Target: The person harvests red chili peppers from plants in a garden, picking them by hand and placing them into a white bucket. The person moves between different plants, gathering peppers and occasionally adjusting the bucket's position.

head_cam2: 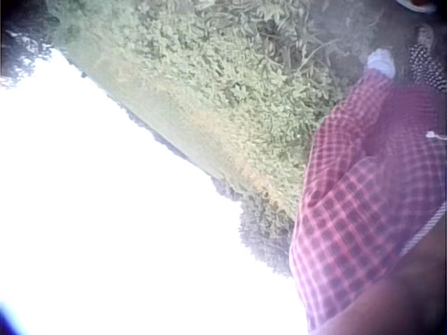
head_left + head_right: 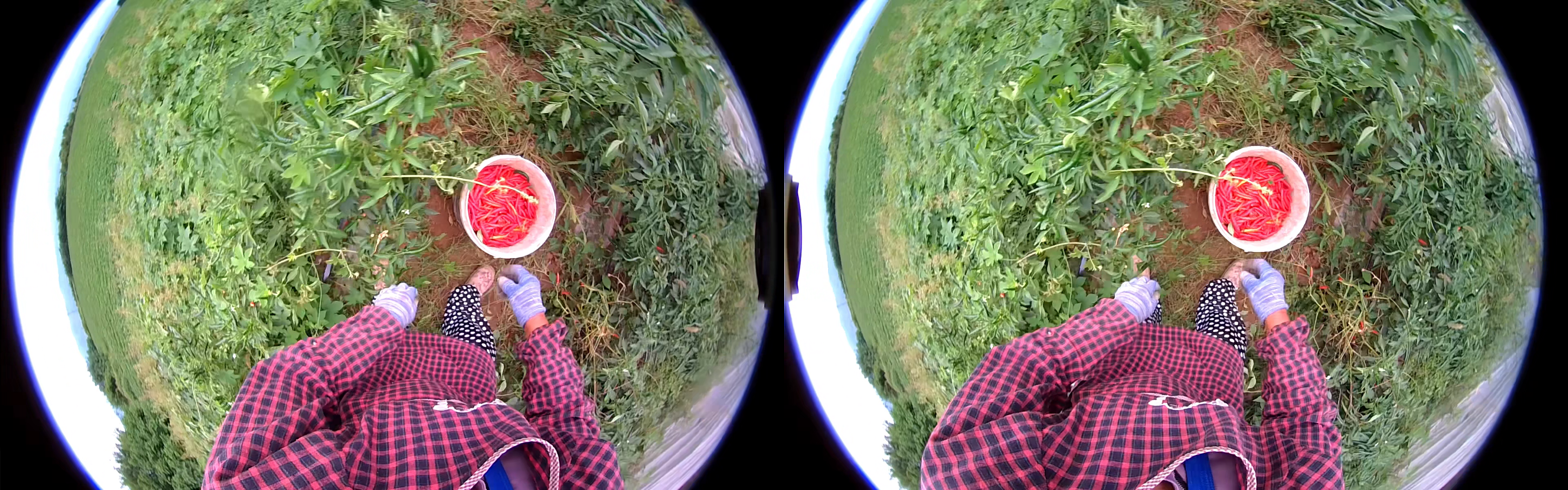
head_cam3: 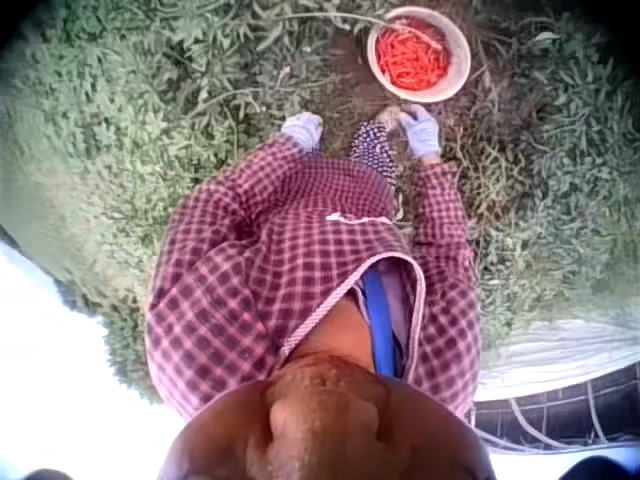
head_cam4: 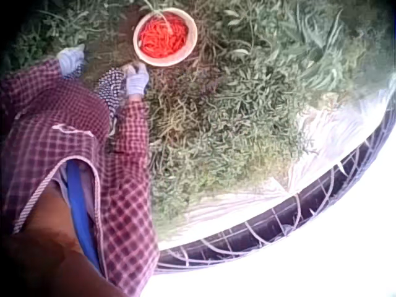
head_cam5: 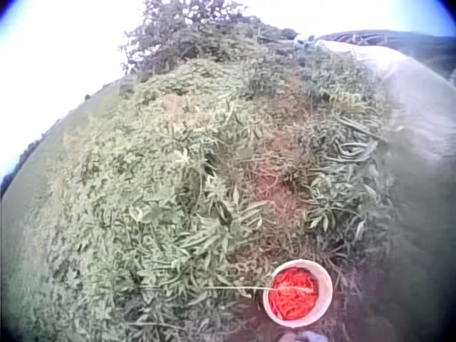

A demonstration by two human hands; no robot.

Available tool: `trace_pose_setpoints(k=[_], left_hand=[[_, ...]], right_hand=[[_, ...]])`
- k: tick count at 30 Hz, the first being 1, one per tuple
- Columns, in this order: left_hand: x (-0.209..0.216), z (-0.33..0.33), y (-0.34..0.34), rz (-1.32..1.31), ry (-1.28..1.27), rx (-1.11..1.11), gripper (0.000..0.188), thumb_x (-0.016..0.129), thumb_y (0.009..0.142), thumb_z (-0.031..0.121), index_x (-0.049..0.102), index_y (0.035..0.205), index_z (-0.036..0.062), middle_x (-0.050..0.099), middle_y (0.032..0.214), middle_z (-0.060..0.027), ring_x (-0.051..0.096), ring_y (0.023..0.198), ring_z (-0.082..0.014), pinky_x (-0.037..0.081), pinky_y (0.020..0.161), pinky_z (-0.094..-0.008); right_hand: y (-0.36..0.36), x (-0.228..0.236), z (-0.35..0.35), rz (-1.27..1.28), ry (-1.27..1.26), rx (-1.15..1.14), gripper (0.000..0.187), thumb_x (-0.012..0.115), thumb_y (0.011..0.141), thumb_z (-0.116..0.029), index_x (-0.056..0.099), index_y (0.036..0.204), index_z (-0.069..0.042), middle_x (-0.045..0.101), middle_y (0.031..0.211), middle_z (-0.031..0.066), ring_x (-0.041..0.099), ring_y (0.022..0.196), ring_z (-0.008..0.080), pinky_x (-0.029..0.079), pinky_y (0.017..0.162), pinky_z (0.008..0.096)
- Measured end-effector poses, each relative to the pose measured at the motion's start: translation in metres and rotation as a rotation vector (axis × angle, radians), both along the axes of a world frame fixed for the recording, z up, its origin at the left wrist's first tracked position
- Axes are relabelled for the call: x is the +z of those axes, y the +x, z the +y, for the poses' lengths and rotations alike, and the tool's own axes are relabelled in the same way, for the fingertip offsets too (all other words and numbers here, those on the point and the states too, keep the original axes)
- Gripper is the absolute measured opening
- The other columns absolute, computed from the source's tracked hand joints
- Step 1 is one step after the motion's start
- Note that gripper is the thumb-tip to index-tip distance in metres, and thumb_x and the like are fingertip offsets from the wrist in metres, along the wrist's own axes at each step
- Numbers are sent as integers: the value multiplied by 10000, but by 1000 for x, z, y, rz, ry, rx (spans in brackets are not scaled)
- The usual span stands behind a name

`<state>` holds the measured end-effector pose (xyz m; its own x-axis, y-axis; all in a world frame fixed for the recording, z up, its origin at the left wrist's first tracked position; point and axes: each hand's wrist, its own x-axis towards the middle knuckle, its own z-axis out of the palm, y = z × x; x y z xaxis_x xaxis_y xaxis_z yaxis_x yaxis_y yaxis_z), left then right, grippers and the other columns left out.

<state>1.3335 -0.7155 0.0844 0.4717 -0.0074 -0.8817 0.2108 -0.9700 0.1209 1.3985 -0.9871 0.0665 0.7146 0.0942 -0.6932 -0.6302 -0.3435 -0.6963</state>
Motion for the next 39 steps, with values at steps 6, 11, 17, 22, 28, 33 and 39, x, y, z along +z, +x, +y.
trace_pose_setpoints(k=[6, 11, 17, 22, 28, 33, 39], left_hand=[[4, -46, 6, -57, -416, -118, 302, 496, 807, 298, 631, 962, 77, 623, 897, -173, 592, 858, -327, 459, 767, -409], [16, -47, 23, -36, -234, -33, 306, 519, 801, 332, 628, 981, 109, 623, 917, -165, 584, 904, -312, 444, 813, -386], [28, -91, 77, -43, -130, 159, 325, 557, 784, 329, 610, 1040, 136, 625, 967, -146, 587, 934, -289, 445, 824, -358], [-11, -133, 125, -70, -207, 189, 301, 547, 802, 321, 613, 1029, 135, 618, 987, -143, 579, 958, -285, 440, 839, -359], [-70, -178, 158, -163, -341, 379, 257, 564, 811, 218, 613, 1016, 72, 641, 904, -90, 595, 868, -187, 445, 805, -298], [-166, -190, 178, -317, -562, 779, 197, 528, 853, 78, 566, 1027, -6, 598, 857, -45, 542, 775, -122, 442, 744, -236], [-200, -203, 198, -416, -602, 941, 195, 517, 860, 56, 558, 1035, -20, 594, 937, -80, 549, 834, -120, 452, 752, -238]], right_hand=[[-145, -28, -57, 191, -105, 67, 201, 597, 764, -76, 598, 937, 26, 616, 727, 62, 577, 607, 122, 477, 555, 249], [-158, -4, -90, 205, -219, 23, 154, 601, 748, -95, 618, 855, 15, 606, 666, 83, 562, 567, 126, 457, 520, 268], [-93, 13, -141, 117, -380, 198, 262, 615, 717, -217, 626, 882, -13, 633, 735, 142, 615, 672, 257, 479, 652, 343], [-74, -27, -159, 93, -351, 22, 228, 618, 726, -169, 617, 873, 5, 618, 685, 133, 601, 603, 205, 478, 596, 312], [-17, -71, -115, 153, -110, -235, 243, 605, 722, -212, 644, 903, -55, 630, 806, 177, 611, 777, 304, 470, 723, 351], [78, -179, -61, 43, -90, -511, 197, 601, 748, -207, 641, 862, -51, 634, 773, 154, 618, 735, 273, 472, 683, 365], [185, -265, -37, 130, -721, -294, 463, 545, 773, -480, 577, 899, -35, 613, 825, 185, 610, 757, 328, 475, 657, 440]])
